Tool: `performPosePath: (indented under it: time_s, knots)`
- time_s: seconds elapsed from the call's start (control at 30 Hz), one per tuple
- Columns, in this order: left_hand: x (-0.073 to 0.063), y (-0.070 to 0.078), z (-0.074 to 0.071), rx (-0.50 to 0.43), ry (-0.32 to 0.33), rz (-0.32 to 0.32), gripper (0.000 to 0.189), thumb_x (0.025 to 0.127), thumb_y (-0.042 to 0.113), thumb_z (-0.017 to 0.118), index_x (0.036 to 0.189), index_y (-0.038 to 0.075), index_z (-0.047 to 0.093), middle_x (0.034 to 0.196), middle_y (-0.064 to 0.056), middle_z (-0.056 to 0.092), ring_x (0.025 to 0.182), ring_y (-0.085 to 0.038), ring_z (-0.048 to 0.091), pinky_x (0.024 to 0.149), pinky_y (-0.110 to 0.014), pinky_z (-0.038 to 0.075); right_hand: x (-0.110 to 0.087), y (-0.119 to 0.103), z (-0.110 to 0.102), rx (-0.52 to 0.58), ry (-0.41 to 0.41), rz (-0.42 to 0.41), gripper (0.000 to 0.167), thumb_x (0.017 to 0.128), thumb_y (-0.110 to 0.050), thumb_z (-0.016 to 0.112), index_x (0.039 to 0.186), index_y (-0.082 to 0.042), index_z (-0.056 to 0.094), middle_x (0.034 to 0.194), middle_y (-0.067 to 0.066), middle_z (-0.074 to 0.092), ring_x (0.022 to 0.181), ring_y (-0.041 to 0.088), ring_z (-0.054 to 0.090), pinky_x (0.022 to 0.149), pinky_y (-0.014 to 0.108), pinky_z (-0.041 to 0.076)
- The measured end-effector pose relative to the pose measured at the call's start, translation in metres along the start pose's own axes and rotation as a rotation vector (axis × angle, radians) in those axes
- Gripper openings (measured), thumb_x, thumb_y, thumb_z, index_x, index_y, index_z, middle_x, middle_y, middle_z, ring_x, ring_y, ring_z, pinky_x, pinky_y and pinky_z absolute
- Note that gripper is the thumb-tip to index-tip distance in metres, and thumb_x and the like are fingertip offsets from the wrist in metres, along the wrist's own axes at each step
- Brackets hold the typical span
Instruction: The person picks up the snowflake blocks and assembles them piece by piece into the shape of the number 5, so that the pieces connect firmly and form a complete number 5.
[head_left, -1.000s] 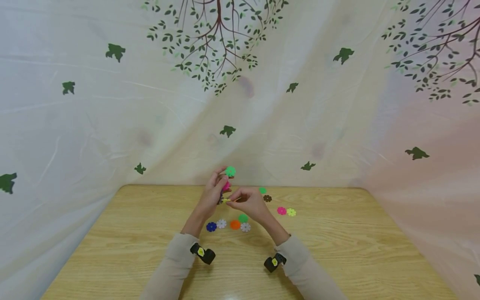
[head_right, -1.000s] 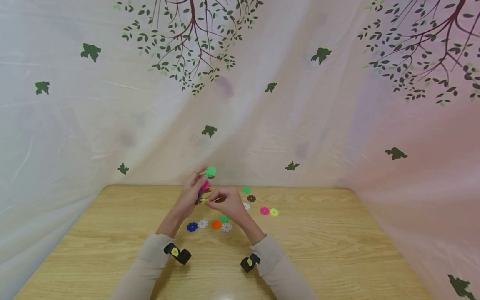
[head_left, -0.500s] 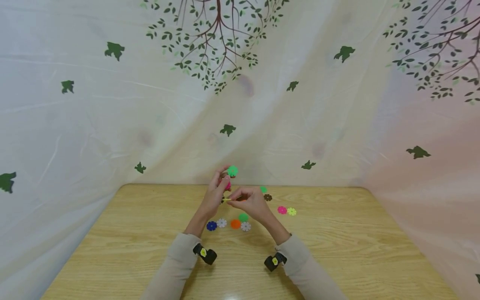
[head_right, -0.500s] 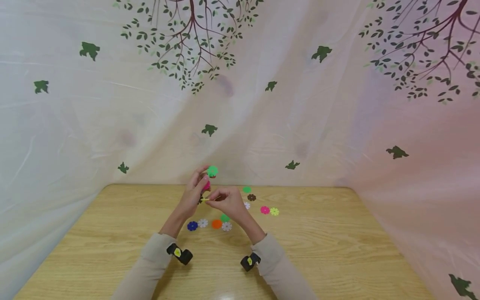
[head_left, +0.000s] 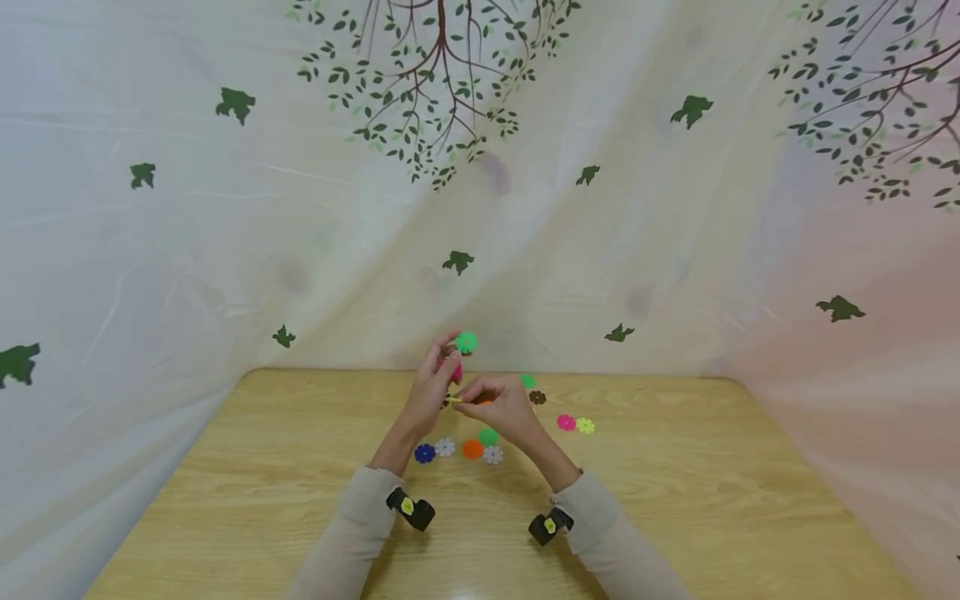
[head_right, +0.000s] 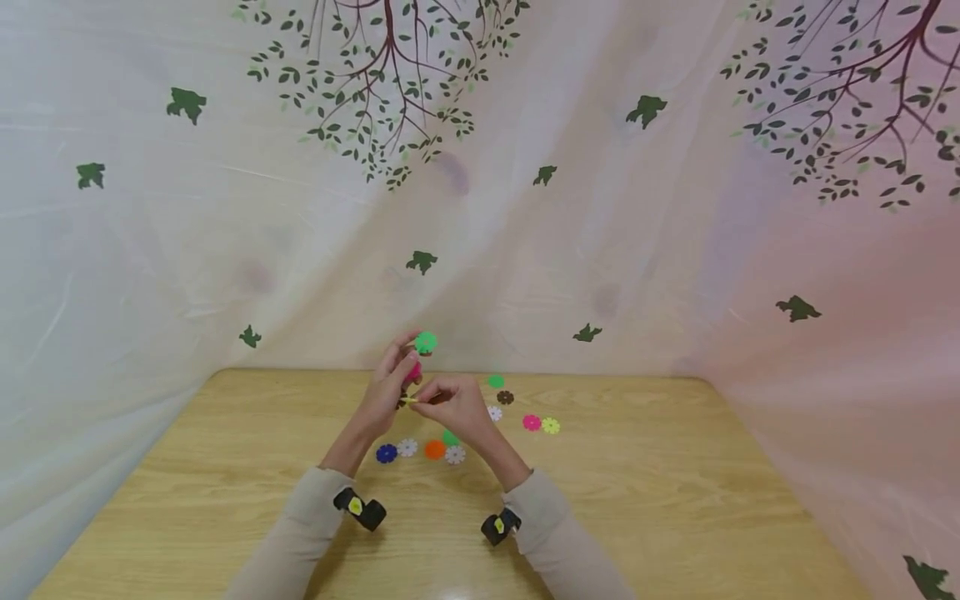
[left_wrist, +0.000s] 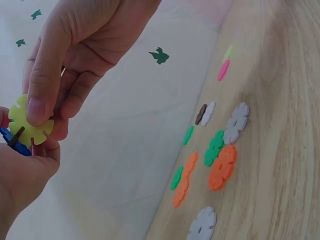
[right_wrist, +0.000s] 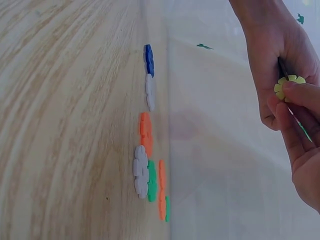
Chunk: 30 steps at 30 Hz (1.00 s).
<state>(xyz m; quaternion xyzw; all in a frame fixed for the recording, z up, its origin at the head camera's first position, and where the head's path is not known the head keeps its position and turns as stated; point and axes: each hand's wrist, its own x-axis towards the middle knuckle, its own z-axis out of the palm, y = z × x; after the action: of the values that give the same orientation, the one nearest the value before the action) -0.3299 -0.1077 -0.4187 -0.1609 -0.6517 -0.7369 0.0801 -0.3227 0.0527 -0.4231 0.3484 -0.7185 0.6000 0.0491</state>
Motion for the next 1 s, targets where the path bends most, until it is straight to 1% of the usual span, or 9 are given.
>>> performPosePath:
  time_s: [0.13, 0.27, 0.37, 0.5, 0.67, 0.73, 0.87, 0.9, 1.0]
  knots:
    - [0.000, 0.002, -0.002, -0.063, 0.017, -0.032, 0.046, 0.109, 0.013, 0.044, 0.153, 0.002, 0.037, 0.105, 0.003, 0.052, 0.083, -0.010, 0.047, 0.077, -0.021, 0.045, -0.001, 0.000, 0.001, -0.027, -0.017, 0.023, 0.005, 0.086, 0.001, 0.078, 0.085, 0.005, 0.075, 0.092, 0.024, 0.074, 0.077, 0.010, 0.071, 0.072, 0.025, 0.061]
    - [0.000, 0.004, -0.003, -0.108, 0.017, -0.058, 0.047, 0.109, 0.013, 0.045, 0.154, 0.003, 0.037, 0.108, 0.004, 0.054, 0.083, -0.007, 0.048, 0.073, -0.018, 0.044, 0.000, -0.002, -0.001, -0.037, -0.042, 0.055, 0.006, 0.087, -0.002, 0.078, 0.089, 0.003, 0.076, 0.096, 0.022, 0.075, 0.082, 0.012, 0.071, 0.074, 0.028, 0.062]
    - [0.000, 0.005, -0.004, -0.122, 0.005, -0.074, 0.049, 0.109, 0.015, 0.046, 0.155, 0.005, 0.036, 0.105, 0.005, 0.054, 0.081, -0.007, 0.048, 0.065, -0.017, 0.039, 0.001, -0.002, -0.003, -0.031, -0.069, 0.077, 0.008, 0.088, -0.003, 0.078, 0.092, 0.003, 0.076, 0.099, 0.022, 0.074, 0.086, 0.014, 0.071, 0.075, 0.029, 0.062]
    - [-0.001, 0.006, -0.005, -0.135, -0.003, -0.084, 0.049, 0.109, 0.017, 0.048, 0.156, 0.007, 0.037, 0.102, 0.006, 0.053, 0.080, -0.007, 0.047, 0.060, -0.018, 0.034, 0.002, -0.002, -0.006, -0.030, -0.111, 0.087, 0.010, 0.089, -0.002, 0.077, 0.097, 0.004, 0.075, 0.102, 0.023, 0.074, 0.091, 0.016, 0.072, 0.078, 0.030, 0.062]
    - [0.000, 0.007, -0.006, -0.122, -0.009, -0.088, 0.050, 0.109, 0.018, 0.048, 0.156, 0.008, 0.036, 0.103, 0.006, 0.054, 0.083, -0.008, 0.048, 0.062, -0.019, 0.034, 0.003, -0.002, -0.012, -0.046, -0.150, 0.101, 0.015, 0.089, -0.003, 0.077, 0.102, 0.003, 0.074, 0.105, 0.023, 0.073, 0.093, 0.015, 0.071, 0.079, 0.030, 0.062]
    - [0.000, 0.007, -0.007, -0.113, -0.009, -0.092, 0.050, 0.109, 0.018, 0.047, 0.157, 0.009, 0.036, 0.104, 0.006, 0.054, 0.085, -0.009, 0.049, 0.064, -0.019, 0.035, 0.003, -0.001, -0.016, -0.045, -0.164, 0.109, 0.017, 0.089, -0.003, 0.077, 0.104, 0.004, 0.074, 0.107, 0.025, 0.072, 0.093, 0.016, 0.071, 0.079, 0.030, 0.062]
    - [0.000, 0.009, -0.010, -0.107, 0.009, -0.087, 0.048, 0.109, 0.019, 0.047, 0.156, 0.010, 0.037, 0.108, 0.006, 0.056, 0.087, -0.011, 0.052, 0.067, -0.018, 0.039, 0.005, -0.003, -0.027, -0.046, -0.197, 0.125, 0.021, 0.090, -0.003, 0.076, 0.108, 0.006, 0.072, 0.109, 0.028, 0.071, 0.094, 0.018, 0.071, 0.079, 0.031, 0.062]
    - [0.000, 0.010, -0.011, -0.110, 0.016, -0.086, 0.048, 0.109, 0.018, 0.047, 0.155, 0.011, 0.038, 0.109, 0.006, 0.056, 0.087, -0.011, 0.053, 0.069, -0.017, 0.041, 0.006, -0.005, -0.030, -0.056, -0.207, 0.129, 0.022, 0.090, -0.004, 0.076, 0.109, 0.005, 0.072, 0.110, 0.027, 0.071, 0.095, 0.018, 0.072, 0.079, 0.031, 0.062]
    - [0.002, 0.011, -0.014, -0.103, 0.030, -0.090, 0.046, 0.109, 0.019, 0.048, 0.154, 0.013, 0.042, 0.107, 0.006, 0.057, 0.087, -0.012, 0.053, 0.068, -0.017, 0.041, 0.007, -0.011, -0.042, -0.113, -0.223, 0.151, 0.021, 0.090, -0.008, 0.077, 0.109, 0.001, 0.073, 0.109, 0.023, 0.073, 0.095, 0.018, 0.072, 0.080, 0.029, 0.061]
